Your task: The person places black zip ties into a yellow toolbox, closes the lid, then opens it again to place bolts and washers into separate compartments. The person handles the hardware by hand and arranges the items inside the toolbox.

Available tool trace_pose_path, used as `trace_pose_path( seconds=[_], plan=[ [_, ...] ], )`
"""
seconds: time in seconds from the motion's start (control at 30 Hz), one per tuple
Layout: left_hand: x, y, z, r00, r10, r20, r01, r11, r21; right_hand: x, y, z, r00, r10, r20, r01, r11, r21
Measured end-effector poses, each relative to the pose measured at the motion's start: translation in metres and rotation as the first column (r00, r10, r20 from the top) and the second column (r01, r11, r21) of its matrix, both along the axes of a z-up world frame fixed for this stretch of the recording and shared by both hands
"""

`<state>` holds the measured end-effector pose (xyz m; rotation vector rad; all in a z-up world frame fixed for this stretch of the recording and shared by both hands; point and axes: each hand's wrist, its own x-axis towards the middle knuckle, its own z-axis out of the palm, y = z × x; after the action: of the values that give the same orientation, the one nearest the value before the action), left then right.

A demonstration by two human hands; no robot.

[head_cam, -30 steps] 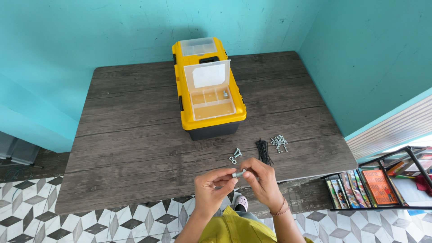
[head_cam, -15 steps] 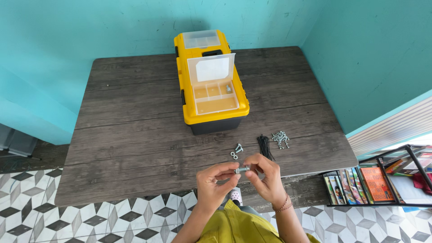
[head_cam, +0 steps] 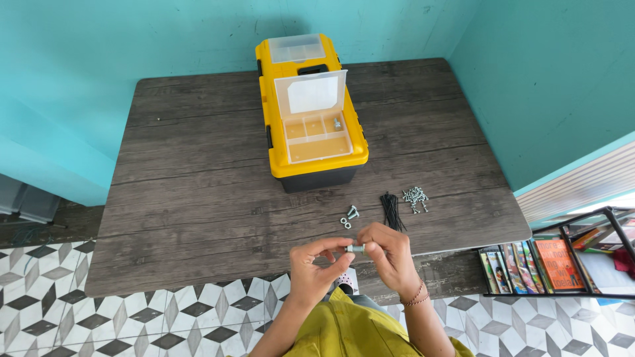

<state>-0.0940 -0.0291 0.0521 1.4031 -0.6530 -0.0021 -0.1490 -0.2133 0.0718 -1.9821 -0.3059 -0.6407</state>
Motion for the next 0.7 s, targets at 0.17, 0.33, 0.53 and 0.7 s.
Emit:
trace_pose_path(
  seconds=[0.17,0.33,0.53,0.7],
  plan=[
    [0.002,-0.004,-0.007,0.984,-0.088,-0.158,0.072,0.992,-0.106,0.000,0.003,0.005,0.999,0.018,-0.029,-0.017,0.999,0.045],
    [0.003,-0.008,-0.016,0.975,-0.127,-0.184,0.102,0.985,-0.136,0.003,0.005,0.000,0.999,-0.037,-0.036,0.039,0.999,0.036],
    [0.006,-0.011,-0.016,0.968,-0.088,-0.235,0.062,0.991,-0.115,0.012,0.008,-0.024,0.978,-0.110,-0.176,0.132,0.984,0.120],
    [0.006,-0.014,-0.011,0.998,-0.030,-0.055,0.027,0.997,-0.071,0.016,0.009,-0.030,0.958,-0.148,-0.244,0.197,0.962,0.187]
  ],
)
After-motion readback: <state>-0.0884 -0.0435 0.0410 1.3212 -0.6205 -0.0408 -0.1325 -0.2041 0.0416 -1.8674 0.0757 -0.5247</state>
